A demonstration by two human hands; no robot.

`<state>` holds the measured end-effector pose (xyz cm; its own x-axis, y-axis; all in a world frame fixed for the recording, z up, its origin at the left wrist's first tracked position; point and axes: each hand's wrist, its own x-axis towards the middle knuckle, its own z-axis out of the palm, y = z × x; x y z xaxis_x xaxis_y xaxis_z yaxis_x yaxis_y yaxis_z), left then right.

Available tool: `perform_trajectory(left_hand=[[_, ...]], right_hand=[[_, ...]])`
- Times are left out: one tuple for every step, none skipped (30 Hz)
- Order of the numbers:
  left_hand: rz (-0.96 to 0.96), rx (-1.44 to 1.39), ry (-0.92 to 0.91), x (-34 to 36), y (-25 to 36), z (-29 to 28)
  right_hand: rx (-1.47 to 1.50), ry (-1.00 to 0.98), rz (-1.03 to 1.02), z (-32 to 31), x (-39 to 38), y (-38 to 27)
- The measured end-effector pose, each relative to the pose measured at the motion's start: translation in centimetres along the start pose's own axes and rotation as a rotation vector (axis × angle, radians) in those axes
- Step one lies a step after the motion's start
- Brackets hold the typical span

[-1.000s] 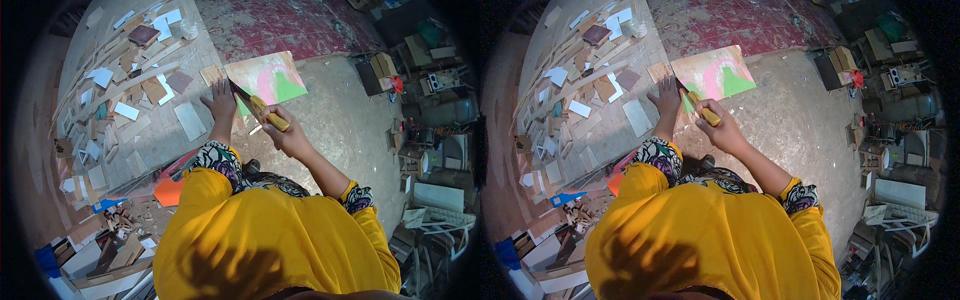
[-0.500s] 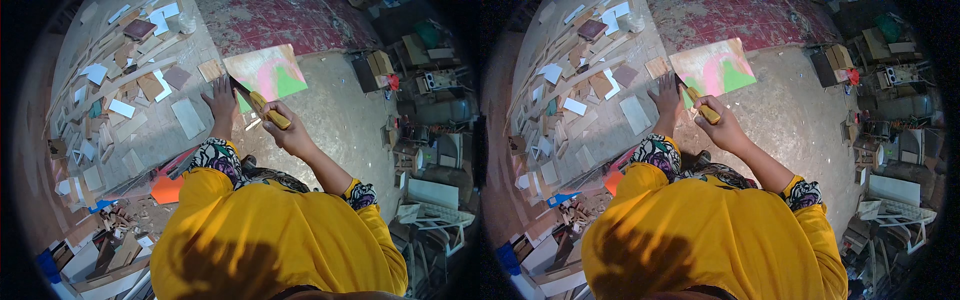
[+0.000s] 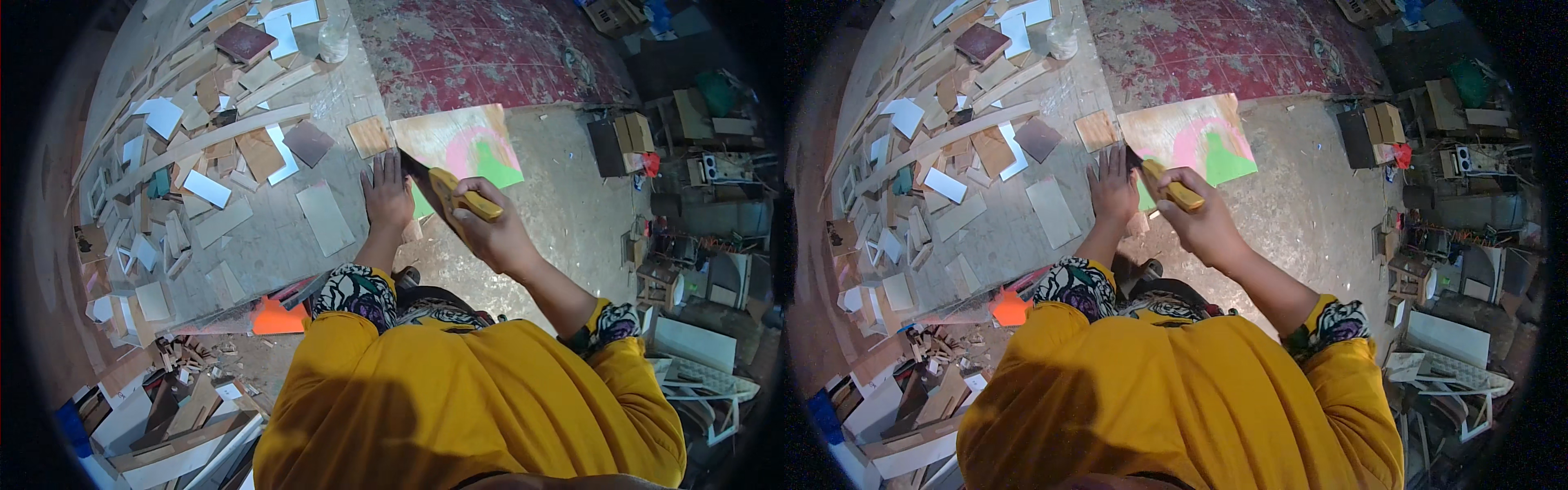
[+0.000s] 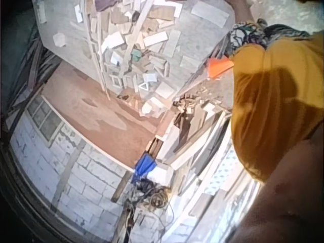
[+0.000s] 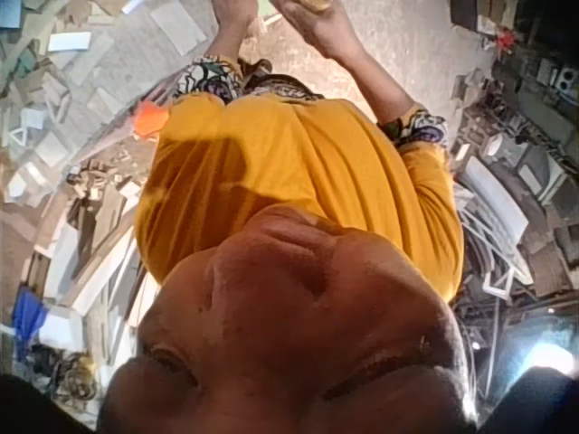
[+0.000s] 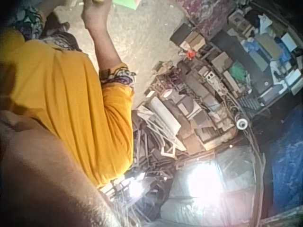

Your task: Sawing a small piece of painted wood with a hand saw and then sanding the edges with a sanding block.

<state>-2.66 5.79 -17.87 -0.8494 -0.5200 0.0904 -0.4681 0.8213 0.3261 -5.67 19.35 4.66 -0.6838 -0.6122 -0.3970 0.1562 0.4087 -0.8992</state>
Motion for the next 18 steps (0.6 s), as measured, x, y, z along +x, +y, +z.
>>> perform_trajectory(left_hand=[[0.006,0.019,0.021,-0.1,-0.1,0.0],[-0.004,0.032,0.014,0.0,-0.2,-0.1],[-0.002,0.028,0.011,-0.1,-0.2,-0.2],[-0.007,0.045,0.014,0.1,-0.2,-0.3],[-0.011,0.063,0.018,0.2,-0.2,-0.4],[-0.014,0.067,0.019,0.2,0.0,-0.6],[-0.015,0.070,0.025,0.3,0.0,-0.6],[-0.015,0.052,0.039,0.2,0.1,-0.6],[-0.015,0.033,0.052,0.3,0.1,-0.7],[-0.016,0.038,0.054,0.3,0.1,-0.4],[-0.019,0.052,0.047,0.2,0.0,-0.4],[-0.022,0.066,0.039,0.1,-0.1,-0.3],[-0.023,0.070,0.039,0.0,-0.3,-0.1],[-0.031,0.076,0.034,-0.3,-0.3,-0.1],[-0.039,0.082,0.028,-0.5,-0.3,-0.1],[-0.039,0.079,0.025,-0.8,-0.1,-0.2],[-0.030,0.101,0.033,-0.8,-0.1,-0.3],[-0.020,0.123,0.040,-0.8,-0.1,-0.5]], right_hand=[[0.036,-0.018,-0.010,0.6,0.1,0.0],[0.072,-0.034,-0.022,0.9,0.0,0.0],[0.071,-0.031,-0.018,0.9,-0.2,0.0],[0.054,-0.041,-0.034,0.9,-0.3,0.0],[0.039,-0.051,-0.051,0.8,-0.5,0.0],[0.073,-0.055,0.032,0.3,-0.9,0.1],[0.073,-0.056,0.025,0.4,-1.2,0.5],[0.040,-0.004,-0.037,0.5,-1.7,1.4],[0.007,0.048,-0.099,0.8,-2.2,2.4],[-0.050,0.039,-0.164,1.2,-2.7,3.6],[-0.048,0.037,-0.166,1.4,-3.3,4.7],[-0.105,0.053,-0.275,1.6,-3.7,5.7],[-0.161,0.070,-0.384,1.7,-4.1,6.6],[-0.091,0.039,-0.260,1.5,-4.9,7.3],[-0.093,0.035,-0.259,1.3,-5.5,8.5],[-0.119,0.005,-0.277,1.1,-6.1,10.0],[-0.146,-0.028,-0.298,1.0,-6.4,10.7],[-0.103,-0.007,-0.320,1.2,-6.5,11.1]])
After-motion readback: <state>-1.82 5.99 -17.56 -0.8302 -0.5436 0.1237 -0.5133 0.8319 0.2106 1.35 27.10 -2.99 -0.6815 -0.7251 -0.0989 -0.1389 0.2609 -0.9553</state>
